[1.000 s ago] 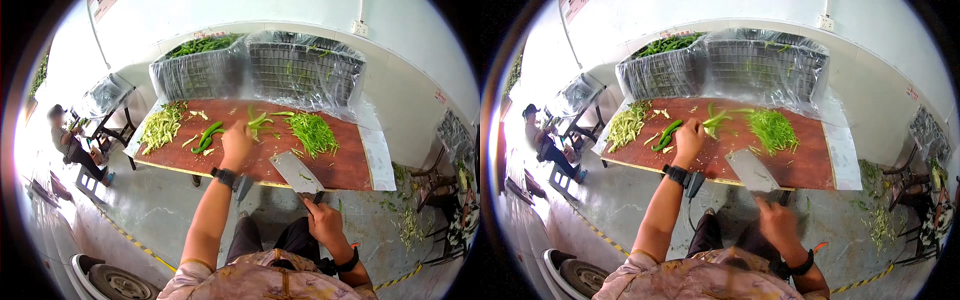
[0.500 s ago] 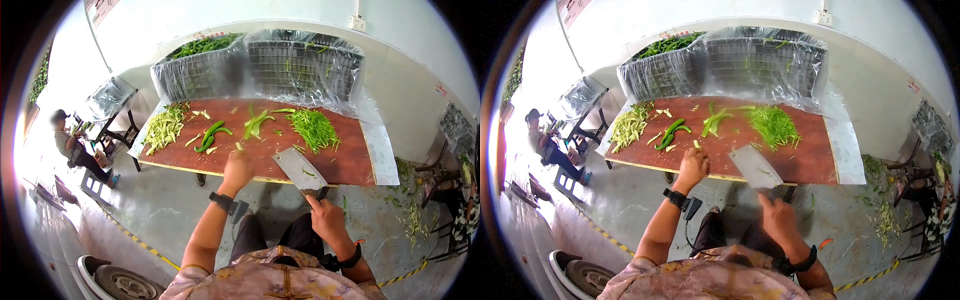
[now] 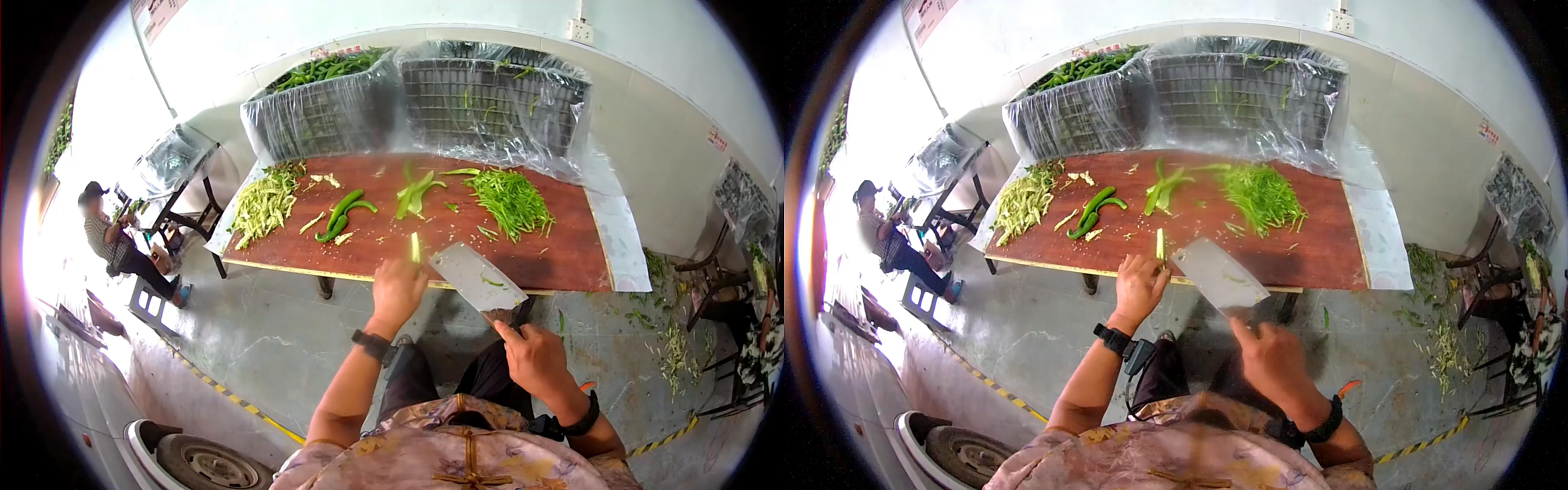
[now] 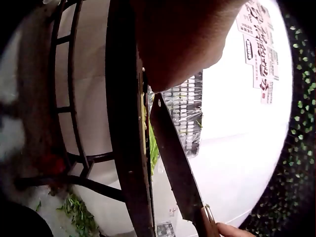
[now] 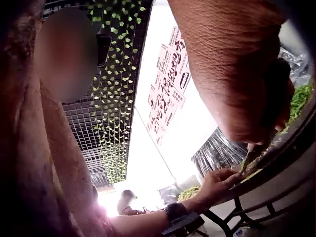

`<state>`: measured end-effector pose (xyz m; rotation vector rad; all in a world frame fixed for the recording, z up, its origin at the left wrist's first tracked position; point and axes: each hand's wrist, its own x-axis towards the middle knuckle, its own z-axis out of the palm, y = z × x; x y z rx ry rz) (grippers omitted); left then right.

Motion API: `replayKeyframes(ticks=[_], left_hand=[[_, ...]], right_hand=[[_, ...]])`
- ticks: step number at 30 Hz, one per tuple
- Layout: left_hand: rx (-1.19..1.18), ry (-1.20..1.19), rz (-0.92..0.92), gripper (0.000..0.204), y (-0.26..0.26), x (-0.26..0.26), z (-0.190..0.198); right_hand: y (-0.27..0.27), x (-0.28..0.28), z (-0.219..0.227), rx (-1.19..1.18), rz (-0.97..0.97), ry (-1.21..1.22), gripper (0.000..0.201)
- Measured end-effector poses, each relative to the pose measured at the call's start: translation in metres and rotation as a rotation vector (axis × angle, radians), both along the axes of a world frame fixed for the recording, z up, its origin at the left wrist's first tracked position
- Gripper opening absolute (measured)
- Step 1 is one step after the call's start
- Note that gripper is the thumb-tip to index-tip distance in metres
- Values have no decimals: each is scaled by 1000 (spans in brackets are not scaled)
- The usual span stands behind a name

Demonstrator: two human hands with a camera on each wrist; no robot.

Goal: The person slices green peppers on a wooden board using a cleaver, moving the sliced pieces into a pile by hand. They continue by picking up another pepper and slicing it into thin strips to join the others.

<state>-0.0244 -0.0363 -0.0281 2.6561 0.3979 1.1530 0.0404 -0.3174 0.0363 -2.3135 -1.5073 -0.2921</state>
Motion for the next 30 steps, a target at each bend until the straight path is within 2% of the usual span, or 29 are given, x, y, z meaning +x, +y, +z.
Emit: replayKeyframes(ticks=[12,22,30], left_hand=[[48,-71,-33,13,-10,-6,0],[99,-126,-13,11,-10,-3,-15],[71,-202,-19,7,-11,1,-19]], right_hand=[[8,-6,11,-25,9,-31,35],[18,-7,27,-93,42,24,37],[29,-21,49,-319,65,36,46]])
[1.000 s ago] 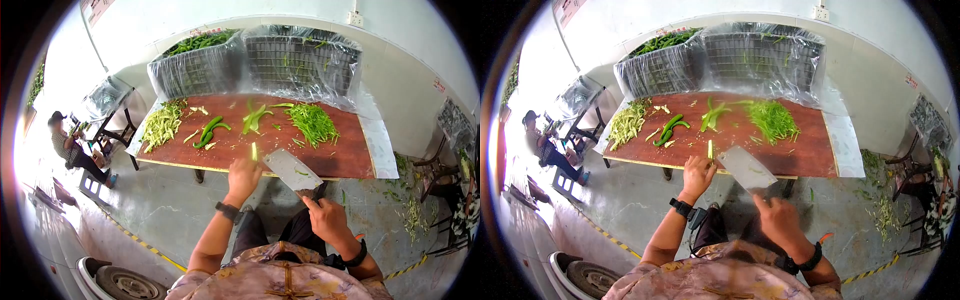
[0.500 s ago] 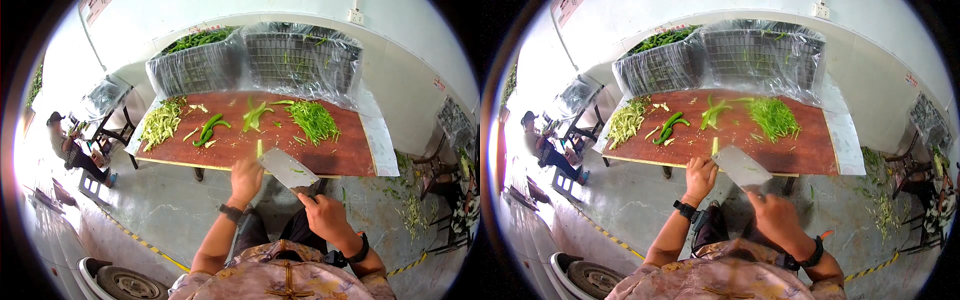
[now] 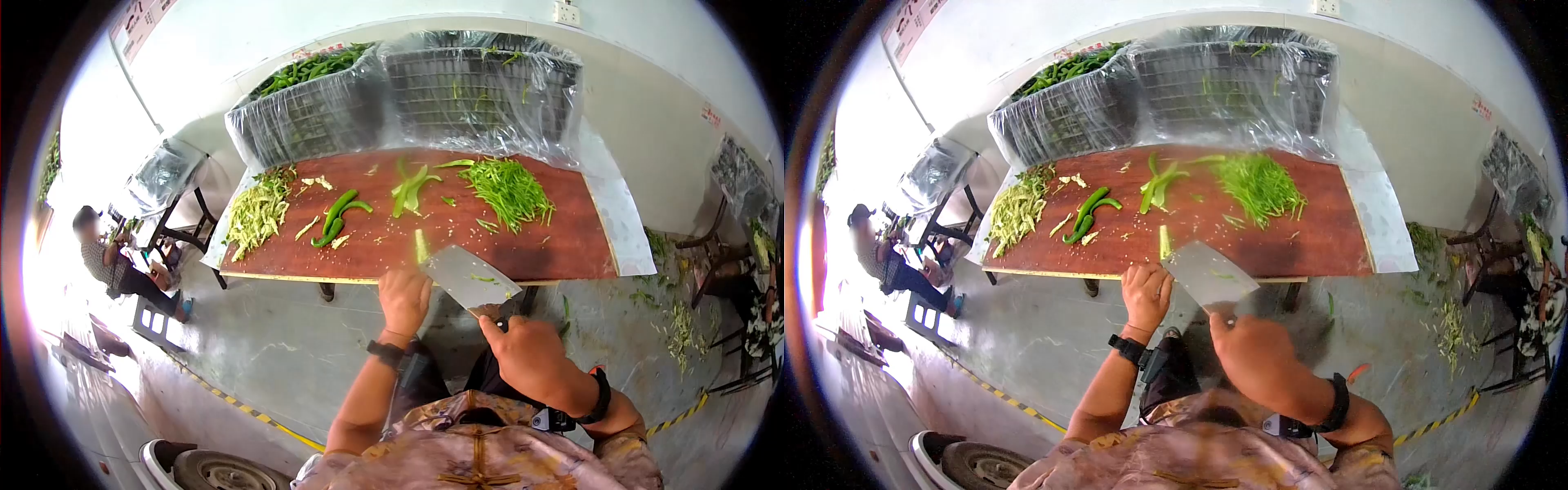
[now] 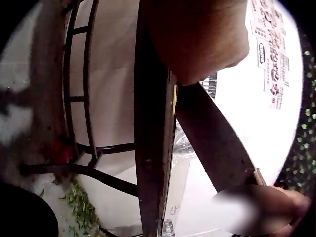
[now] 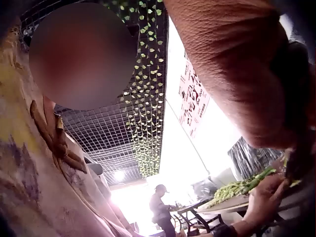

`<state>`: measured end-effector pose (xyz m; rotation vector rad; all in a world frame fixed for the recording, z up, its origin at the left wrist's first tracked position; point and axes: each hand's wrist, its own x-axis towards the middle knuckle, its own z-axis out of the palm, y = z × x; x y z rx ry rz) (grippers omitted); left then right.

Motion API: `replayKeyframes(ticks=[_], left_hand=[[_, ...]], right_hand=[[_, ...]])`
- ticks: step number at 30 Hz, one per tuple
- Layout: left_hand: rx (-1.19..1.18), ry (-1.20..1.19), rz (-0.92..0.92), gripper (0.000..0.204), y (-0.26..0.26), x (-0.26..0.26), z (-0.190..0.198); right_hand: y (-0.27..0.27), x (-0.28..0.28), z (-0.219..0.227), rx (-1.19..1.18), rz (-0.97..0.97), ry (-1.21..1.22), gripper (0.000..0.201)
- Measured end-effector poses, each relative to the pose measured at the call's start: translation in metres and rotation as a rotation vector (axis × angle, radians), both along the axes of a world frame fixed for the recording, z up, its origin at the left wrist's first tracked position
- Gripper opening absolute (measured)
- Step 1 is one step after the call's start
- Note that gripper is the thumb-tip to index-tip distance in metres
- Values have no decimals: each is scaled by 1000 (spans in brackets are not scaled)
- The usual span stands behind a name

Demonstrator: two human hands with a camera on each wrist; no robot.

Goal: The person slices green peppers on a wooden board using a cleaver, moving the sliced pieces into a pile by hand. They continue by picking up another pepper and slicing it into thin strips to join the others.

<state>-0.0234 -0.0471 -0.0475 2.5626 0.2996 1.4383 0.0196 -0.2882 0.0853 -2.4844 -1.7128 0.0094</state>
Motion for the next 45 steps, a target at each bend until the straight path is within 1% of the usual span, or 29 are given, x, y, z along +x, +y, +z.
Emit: replayKeyframes(ticks=[4,6,9,13,17,19,21,25,27,31,33,36,39,42,45], left_hand=[[-2,-3,-2,7,1,1,-2],[-12,-7,-3,6,1,2,-2],[-27,7,-9,7,1,2,-3],[-28,25,2,7,1,2,-3],[-52,-3,-6,8,1,4,-2],[-65,-12,-12,9,2,3,-2],[-76,-2,-11,9,1,2,-3],[-83,24,2,10,3,2,-4],[-88,45,8,10,3,2,-4],[-81,30,-6,10,4,1,-3],[-80,20,-18,6,3,1,-3],[-69,10,-9,6,4,3,-5],[-71,9,-8,6,4,4,-3],[-81,18,-23,8,4,2,-3],[-69,24,-20,7,4,2,-2]], right_hand=[[5,0,-6,19,-21,36,49],[3,2,-10,88,0,21,49],[-1,3,-14,108,10,21,47],[8,3,-9,56,-17,35,47],[15,10,-22,100,11,15,48],[14,9,-22,126,17,19,48],[12,8,-13,85,24,40,47],[22,4,-14,43,9,4,46],[29,4,-21,73,12,-37,49],[26,4,-24,65,14,-39,49],[21,2,-23,93,29,-46,49],[35,6,-24,105,12,-26,50],[43,9,-34,138,12,-44,49],[33,7,-29,117,21,18,48],[36,7,-28,130,5,-9,47]])
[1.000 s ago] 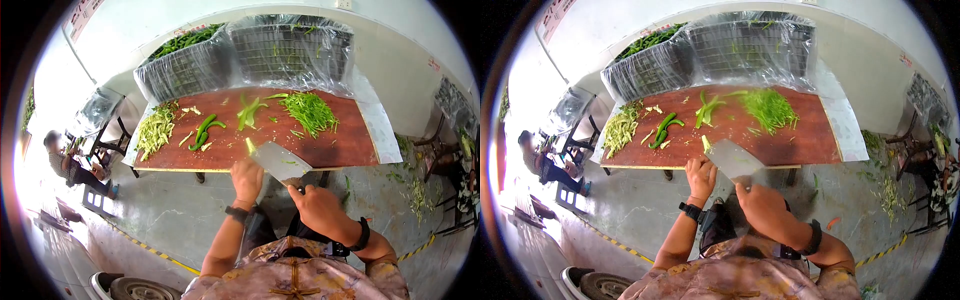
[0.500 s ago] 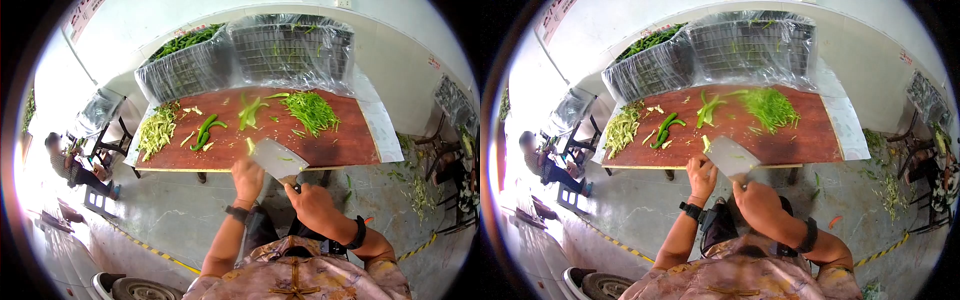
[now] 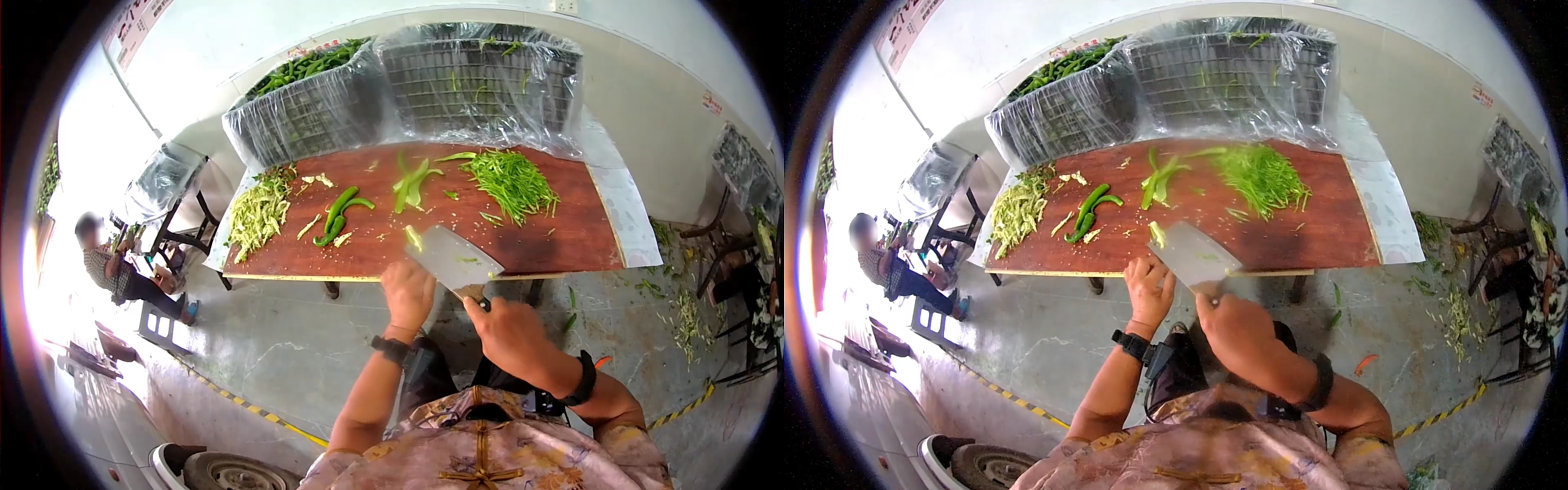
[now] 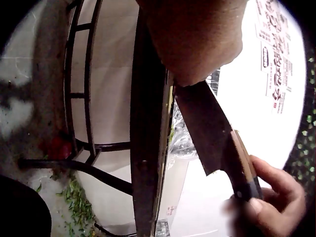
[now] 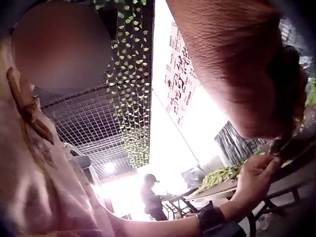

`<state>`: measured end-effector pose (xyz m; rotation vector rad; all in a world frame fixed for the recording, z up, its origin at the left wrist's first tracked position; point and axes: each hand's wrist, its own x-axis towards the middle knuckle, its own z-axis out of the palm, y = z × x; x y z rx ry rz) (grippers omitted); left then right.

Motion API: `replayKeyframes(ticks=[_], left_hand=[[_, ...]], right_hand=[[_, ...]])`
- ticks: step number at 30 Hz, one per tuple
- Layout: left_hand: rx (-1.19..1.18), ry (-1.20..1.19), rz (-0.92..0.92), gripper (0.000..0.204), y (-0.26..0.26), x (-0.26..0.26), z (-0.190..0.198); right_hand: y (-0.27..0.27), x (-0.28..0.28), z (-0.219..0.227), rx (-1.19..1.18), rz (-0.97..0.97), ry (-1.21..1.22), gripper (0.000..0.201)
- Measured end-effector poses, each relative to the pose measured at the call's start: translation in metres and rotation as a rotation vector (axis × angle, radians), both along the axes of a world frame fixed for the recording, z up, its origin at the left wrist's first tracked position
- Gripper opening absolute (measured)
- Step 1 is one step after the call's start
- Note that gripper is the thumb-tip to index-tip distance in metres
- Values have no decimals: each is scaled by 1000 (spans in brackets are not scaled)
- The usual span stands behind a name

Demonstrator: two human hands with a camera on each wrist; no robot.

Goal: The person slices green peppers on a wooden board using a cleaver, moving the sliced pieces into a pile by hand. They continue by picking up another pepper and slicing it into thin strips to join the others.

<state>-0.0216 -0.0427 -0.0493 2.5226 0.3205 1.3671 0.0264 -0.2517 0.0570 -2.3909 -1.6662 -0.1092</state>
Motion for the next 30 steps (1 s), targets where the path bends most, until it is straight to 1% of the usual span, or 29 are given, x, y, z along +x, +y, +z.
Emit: replayKeyframes(ticks=[1,3,4,5,7,9,10,12,13,16,18,19,21,24,30], left_hand=[[-1,2,-3,7,-1,0,1],[6,-25,-5,6,-3,2,3],[8,-28,-4,6,-3,2,4],[0,-15,5,6,-3,1,3],[-8,-2,20,6,-1,1,2],[-11,2,12,7,-1,0,1],[-11,2,14,7,-1,0,1],[-28,9,0,8,-1,0,1],[-30,7,3,8,-1,0,1],[-30,8,21,7,-2,0,1],[-10,-6,33,6,-3,2,0],[-15,-7,33,6,-3,2,0],[-4,-11,21,7,-2,2,0],[-13,-2,10,8,-1,1,0],[-28,-5,-17,8,-2,-1,4]], right_hand=[[5,3,-2,-1,-3,2,47],[22,16,-13,96,20,17,47],[30,22,-20,99,22,14,47],[37,27,-29,148,21,-23,46],[49,36,-25,198,25,-61,46],[58,45,-17,265,18,12,42],[58,46,-18,265,20,12,42],[56,50,-21,372,0,-35,38],[49,48,-16,370,3,-36,38],[13,31,7,322,13,25,36],[-8,19,19,130,-22,90,37],[-15,14,21,125,-22,89,37],[-25,7,23,-36,-38,28,38],[-25,-2,28,-62,-35,7,40],[-10,-5,31,-110,-24,-4,45]])
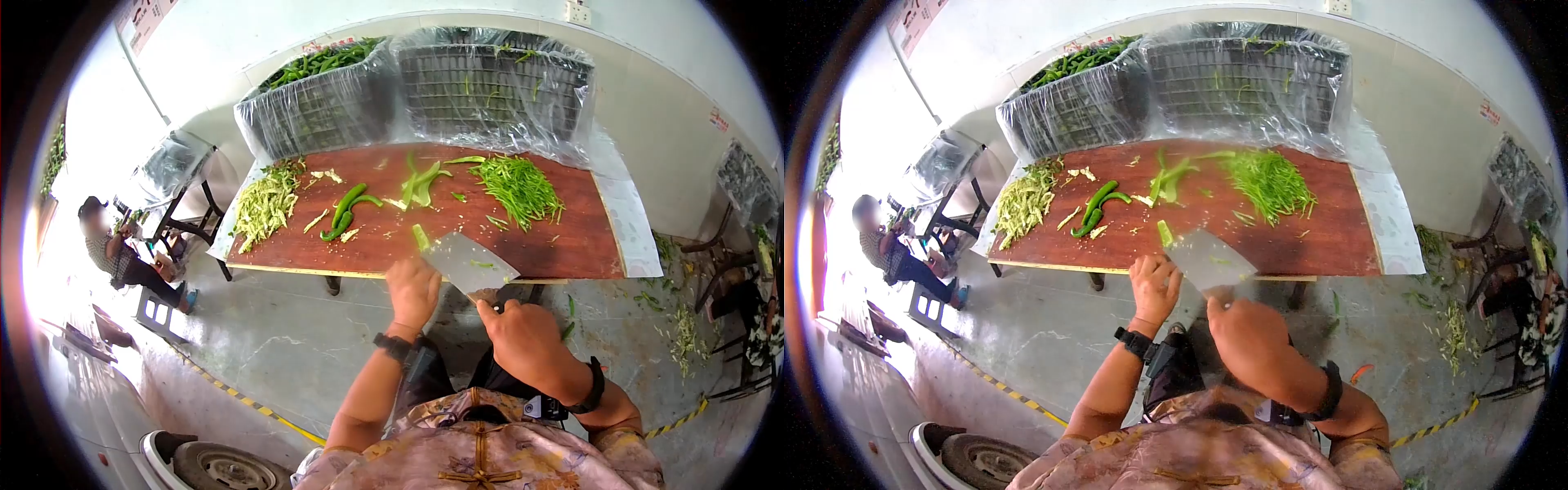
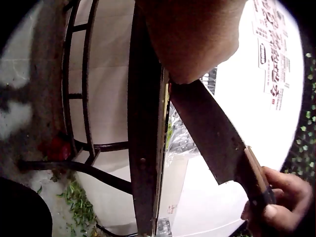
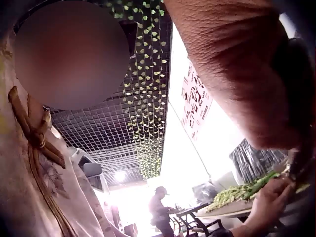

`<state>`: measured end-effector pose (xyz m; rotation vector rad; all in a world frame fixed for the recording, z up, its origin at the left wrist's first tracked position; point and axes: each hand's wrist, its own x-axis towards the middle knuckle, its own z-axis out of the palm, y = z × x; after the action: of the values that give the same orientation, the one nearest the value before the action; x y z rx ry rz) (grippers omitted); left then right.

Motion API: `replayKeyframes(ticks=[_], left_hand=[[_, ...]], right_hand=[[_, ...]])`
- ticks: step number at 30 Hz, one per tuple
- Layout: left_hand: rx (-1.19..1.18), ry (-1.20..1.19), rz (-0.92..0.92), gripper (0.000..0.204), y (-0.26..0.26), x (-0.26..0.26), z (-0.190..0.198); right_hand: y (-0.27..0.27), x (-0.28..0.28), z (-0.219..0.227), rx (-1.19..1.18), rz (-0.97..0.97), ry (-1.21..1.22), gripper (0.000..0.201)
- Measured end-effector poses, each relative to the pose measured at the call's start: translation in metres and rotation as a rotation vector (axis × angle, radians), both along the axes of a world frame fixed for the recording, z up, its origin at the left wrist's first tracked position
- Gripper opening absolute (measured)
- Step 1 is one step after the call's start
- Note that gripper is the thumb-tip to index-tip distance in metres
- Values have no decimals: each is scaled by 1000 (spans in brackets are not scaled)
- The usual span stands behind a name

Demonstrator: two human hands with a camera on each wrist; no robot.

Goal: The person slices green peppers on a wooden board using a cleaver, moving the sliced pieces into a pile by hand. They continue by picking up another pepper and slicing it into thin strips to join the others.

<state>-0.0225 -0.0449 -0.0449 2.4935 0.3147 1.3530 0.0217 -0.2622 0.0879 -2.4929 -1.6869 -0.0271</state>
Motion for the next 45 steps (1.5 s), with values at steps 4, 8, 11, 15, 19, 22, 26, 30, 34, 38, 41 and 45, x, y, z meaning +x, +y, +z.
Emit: replayKeyframes(ticks=[4,8,11,15,19,22,26,30,34,38,41,45], left_hand=[[5,17,25,7,-1,2,-1],[9,22,35,8,-2,1,0],[11,29,40,9,-2,1,1],[6,23,33,10,-3,1,3],[6,38,30,7,3,0,7],[-123,253,-60,8,24,3,17],[-12,105,-68,13,47,24,44],[226,287,-162,23,68,37,46],[233,439,-102,21,68,34,50],[-91,556,204,11,49,22,40],[-137,403,224,9,39,17,23],[-91,235,172,11,27,12,24]], right_hand=[[12,4,-9,16,-27,26,45],[24,10,-21,57,-31,28,45],[35,19,-41,188,-3,-32,31],[54,36,-60,391,43,-141,25],[49,42,-54,375,9,-42,41],[34,43,-50,404,-18,0,38],[10,42,-48,382,-89,23,43],[-8,37,-37,410,-108,68,42],[-22,35,-38,389,-130,63,43],[-27,30,-39,351,-141,58,43],[-25,27,-42,340,-121,55,41],[-21,24,-48,333,-74,30,40]])
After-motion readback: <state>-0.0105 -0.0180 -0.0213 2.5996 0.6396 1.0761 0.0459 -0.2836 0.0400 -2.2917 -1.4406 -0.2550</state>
